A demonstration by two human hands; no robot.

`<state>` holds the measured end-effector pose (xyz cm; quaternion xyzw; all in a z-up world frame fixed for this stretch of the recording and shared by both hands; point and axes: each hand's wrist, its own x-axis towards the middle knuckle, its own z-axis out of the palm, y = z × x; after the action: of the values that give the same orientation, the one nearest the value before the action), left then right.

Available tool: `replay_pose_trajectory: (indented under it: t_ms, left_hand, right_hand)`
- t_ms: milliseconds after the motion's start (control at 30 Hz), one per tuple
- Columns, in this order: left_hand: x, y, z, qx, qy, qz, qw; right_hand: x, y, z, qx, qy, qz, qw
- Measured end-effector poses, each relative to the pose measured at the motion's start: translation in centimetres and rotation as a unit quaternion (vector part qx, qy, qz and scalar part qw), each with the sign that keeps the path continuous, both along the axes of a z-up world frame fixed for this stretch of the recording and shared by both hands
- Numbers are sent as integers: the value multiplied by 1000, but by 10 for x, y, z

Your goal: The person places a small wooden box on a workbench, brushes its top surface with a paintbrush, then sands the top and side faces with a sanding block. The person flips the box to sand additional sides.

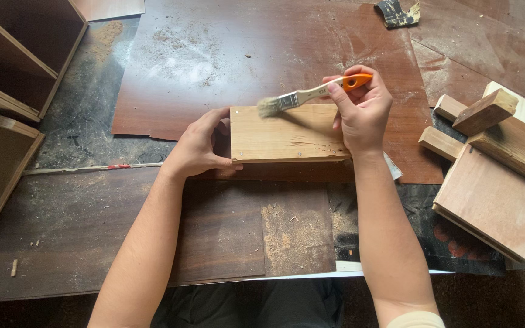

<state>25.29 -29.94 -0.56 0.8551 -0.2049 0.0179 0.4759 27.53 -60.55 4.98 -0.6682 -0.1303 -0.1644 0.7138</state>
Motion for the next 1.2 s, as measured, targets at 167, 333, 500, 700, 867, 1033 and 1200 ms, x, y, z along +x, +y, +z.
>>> replay_pose_trajectory:
  t_ms: [167, 333, 500, 700, 867, 1033, 1200]
  left_hand:
    - [-2, 1, 1, -6, -16, -8, 1000]
    - [-1, 1, 1, -14, -18, -12, 1000]
    - [-2, 3, -1, -37, -1, -18, 999]
    - [-2, 2, 1, -25, -29, -19, 999]
    - [-2, 2, 2, -23, -24, -15, 999]
    - [-2, -1, 2, -4, -14, -3, 1000]
    - [-2, -1, 3, 8, -17, 0, 1000]
  right_hand:
    - [2, 0, -8, -65, -98, -76, 990]
    - [3, -13, -6, 30, -57, 55, 996]
    - [3, -15, -6, 85, -28, 193, 977]
    - [4, -15, -3, 26, 43, 167, 985]
    - [8, -15, -5, 9, -24, 19, 999]
    - [12, -20, -10, 38, -61, -33, 997]
    - [12, -25, -11, 129, -25, 71, 989]
